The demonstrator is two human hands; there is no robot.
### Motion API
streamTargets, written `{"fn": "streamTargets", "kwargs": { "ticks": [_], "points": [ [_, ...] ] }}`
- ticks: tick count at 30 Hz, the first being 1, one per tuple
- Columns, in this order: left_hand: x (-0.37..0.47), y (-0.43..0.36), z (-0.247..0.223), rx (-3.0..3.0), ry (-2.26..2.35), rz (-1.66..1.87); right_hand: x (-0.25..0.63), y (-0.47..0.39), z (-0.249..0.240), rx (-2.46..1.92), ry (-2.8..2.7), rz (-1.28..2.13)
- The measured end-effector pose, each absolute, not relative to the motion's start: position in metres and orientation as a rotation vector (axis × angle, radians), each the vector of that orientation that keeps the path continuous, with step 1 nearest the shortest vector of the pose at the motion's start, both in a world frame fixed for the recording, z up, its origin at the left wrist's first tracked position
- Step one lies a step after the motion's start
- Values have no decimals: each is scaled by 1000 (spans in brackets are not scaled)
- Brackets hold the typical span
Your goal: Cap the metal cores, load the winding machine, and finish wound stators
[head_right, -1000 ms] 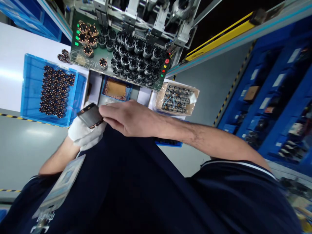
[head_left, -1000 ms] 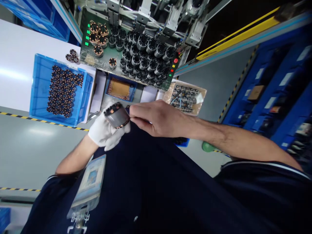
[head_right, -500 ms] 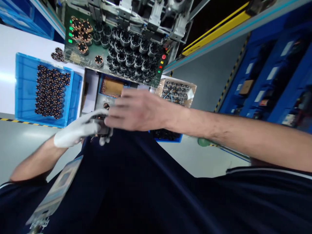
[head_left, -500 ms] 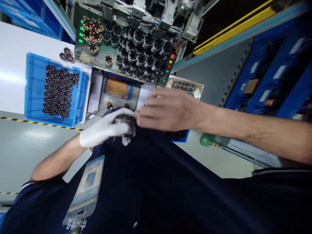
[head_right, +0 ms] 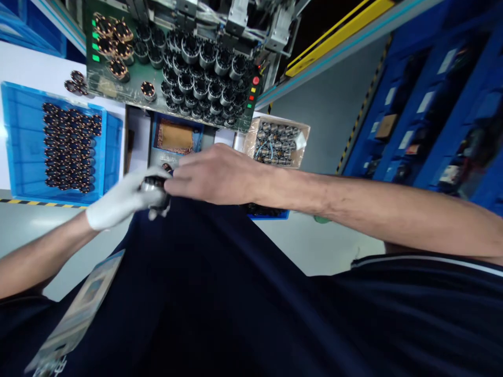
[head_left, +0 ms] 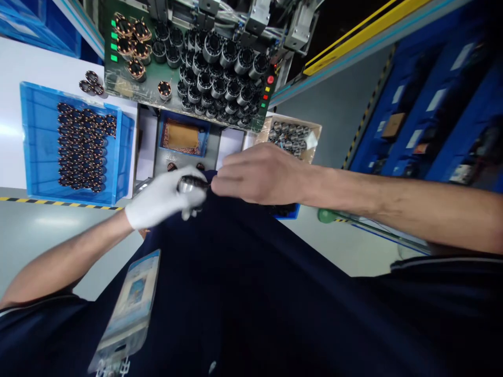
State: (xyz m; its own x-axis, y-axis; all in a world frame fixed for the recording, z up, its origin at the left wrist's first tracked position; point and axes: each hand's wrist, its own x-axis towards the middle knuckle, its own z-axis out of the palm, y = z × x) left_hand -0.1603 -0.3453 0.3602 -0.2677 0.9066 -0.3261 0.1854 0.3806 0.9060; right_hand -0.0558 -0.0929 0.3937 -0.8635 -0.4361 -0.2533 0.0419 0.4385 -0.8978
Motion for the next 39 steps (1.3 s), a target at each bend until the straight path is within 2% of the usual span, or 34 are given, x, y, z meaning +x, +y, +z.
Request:
{"fn": "streamTargets", "kwargs": {
  "ticks": [2,4,7,10,12,16,19,23,28,34,39],
  "points": [
    [-152,-351,351,818,1628,937,-56,-85,397,-353,2406,-1288],
    [-151,-354,343,867,1787,941,-56,-75,394,-356,2446,-1237],
    [-159,-355,335,1398,2068,915,-54,-67,380,-216,2075,-1388],
    [-167,-354,332,1744,1978,820,-47,-81,364,-92,1693,-1559],
    [-166,-356,328,1645,2018,833,-43,-94,358,-90,1910,-1543],
    [-163,-364,287,968,2145,991,-42,-97,340,-10,2611,-1180],
    [-192,-363,228,608,2213,1204,-38,-83,299,232,2610,-1187],
    [-272,-342,142,314,2386,1289,-16,-85,225,548,2248,-1219],
    [-357,-301,61,326,2411,1214,19,-114,163,429,2026,-1181],
    [-381,-252,17,360,2535,871,38,-122,101,478,1884,-1070],
    [-352,-250,-4,264,2690,1067,18,-121,-7,457,1772,-915]
  ]
}}
